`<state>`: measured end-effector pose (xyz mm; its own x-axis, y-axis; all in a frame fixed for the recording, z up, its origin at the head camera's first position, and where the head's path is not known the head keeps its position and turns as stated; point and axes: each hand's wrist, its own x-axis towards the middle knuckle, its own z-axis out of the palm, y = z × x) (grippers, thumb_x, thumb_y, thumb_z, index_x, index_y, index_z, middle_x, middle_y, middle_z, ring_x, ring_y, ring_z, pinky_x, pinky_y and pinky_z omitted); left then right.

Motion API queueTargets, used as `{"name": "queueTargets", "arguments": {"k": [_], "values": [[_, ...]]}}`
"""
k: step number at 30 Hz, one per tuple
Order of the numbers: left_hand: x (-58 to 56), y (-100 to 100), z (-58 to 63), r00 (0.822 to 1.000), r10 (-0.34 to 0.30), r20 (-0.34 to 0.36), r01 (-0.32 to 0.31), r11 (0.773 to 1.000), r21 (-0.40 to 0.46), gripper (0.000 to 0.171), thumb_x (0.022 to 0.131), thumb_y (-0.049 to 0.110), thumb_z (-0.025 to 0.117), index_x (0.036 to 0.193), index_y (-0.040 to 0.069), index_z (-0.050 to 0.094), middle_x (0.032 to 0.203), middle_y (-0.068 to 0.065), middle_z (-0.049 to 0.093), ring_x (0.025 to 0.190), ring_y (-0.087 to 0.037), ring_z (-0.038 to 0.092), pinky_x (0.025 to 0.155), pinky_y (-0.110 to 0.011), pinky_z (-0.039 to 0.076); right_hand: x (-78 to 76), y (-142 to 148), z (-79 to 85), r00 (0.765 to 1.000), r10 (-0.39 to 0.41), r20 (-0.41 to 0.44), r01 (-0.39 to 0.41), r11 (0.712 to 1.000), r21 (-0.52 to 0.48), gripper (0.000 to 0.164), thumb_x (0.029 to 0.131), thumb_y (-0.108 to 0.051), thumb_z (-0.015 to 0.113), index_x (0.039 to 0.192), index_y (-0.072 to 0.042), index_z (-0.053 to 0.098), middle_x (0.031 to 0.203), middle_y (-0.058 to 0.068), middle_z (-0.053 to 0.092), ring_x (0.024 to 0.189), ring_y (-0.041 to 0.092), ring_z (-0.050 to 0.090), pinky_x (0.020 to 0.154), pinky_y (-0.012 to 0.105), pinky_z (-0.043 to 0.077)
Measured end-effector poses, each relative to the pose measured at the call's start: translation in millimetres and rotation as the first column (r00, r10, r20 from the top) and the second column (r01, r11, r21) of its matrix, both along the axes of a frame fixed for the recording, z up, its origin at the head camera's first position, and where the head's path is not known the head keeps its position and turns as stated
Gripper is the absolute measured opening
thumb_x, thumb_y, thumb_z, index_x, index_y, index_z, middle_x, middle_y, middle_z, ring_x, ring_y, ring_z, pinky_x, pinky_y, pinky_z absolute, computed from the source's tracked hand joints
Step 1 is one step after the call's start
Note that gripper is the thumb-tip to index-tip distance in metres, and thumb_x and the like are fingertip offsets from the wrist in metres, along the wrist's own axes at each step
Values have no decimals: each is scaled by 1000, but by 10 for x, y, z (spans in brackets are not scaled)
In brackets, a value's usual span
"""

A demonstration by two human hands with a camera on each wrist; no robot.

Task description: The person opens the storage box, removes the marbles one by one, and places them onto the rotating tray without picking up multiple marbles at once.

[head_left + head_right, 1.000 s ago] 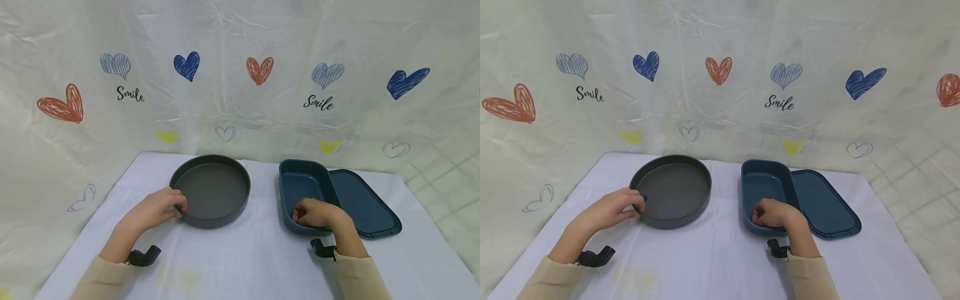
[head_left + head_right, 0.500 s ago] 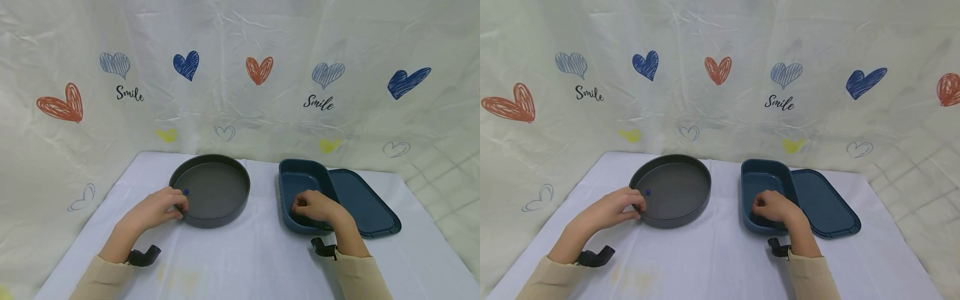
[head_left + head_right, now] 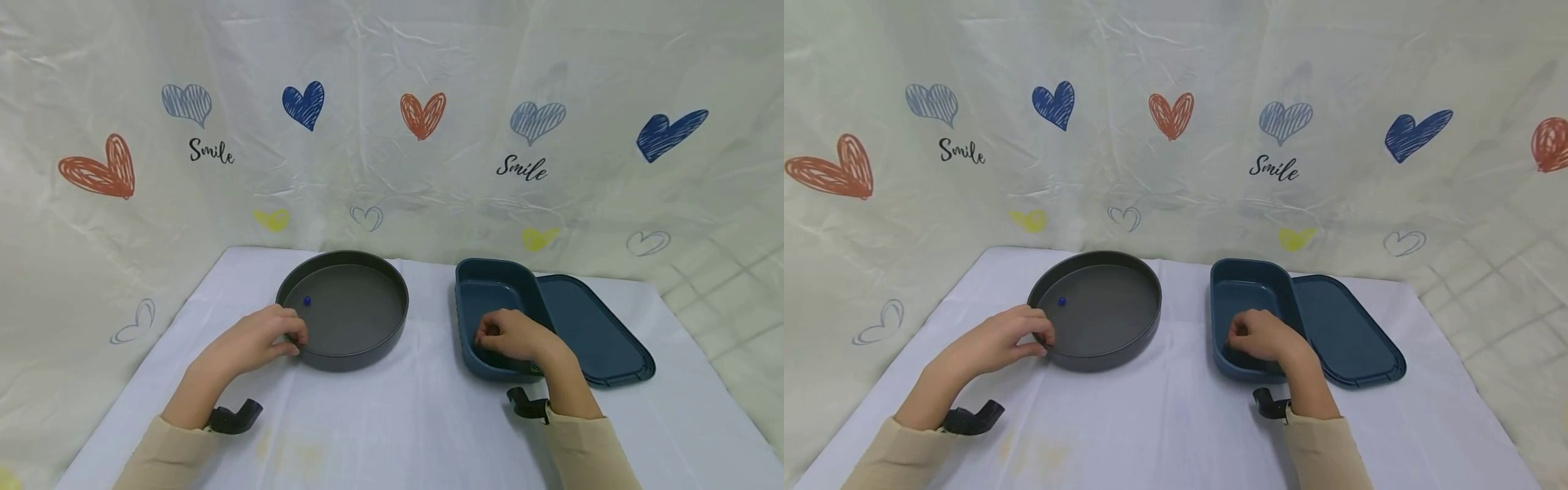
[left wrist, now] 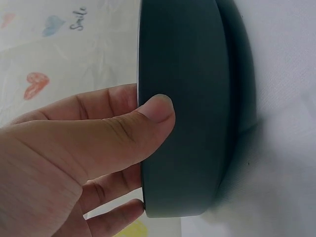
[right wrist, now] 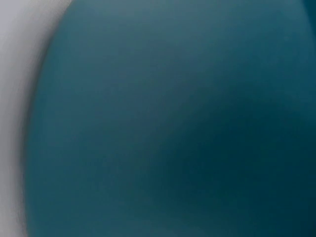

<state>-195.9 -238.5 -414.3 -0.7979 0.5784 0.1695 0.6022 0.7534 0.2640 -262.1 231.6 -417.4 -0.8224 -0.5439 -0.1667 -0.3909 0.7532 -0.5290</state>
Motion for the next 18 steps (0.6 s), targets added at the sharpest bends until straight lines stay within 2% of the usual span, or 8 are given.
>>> {"name": "queueTargets", "arguments": {"k": [7,11,15,18], "values": [[-2,-13,-10,1000,11,7,-10,1000,-3,27,78,11,84,88,29,68,90,20,59,91,-10,55,81,-33,50,-22,0,-6,994,-48,-94,43,997,-57,3,92,-14,66,95,-12,66,83,-3,64,73,13,56,67,32,48],[-11,-18,-11,1000,-3,-11,3,1000,0,26,78,9,84,88,28,68,90,19,60,91,-11,54,81,-33,50,-31,1,-16,984,-115,-137,100,989,-107,6,93,-12,64,99,-12,67,89,-3,67,81,13,60,73,33,51],[-18,-20,-9,1000,-9,-10,9,1000,2,26,78,8,84,88,27,68,90,17,61,91,-12,55,81,-34,50,-16,-19,6,968,-196,-157,164,967,-196,10,96,-15,63,105,-12,67,95,-1,68,84,16,62,73,34,52],[-13,-24,-7,1000,-3,0,3,1000,-3,26,79,8,83,88,27,68,91,17,61,91,-12,55,81,-34,50,-1,-69,35,963,-228,-147,178,940,-292,14,98,-20,63,108,-11,67,97,2,69,82,18,64,71,34,54]]}}
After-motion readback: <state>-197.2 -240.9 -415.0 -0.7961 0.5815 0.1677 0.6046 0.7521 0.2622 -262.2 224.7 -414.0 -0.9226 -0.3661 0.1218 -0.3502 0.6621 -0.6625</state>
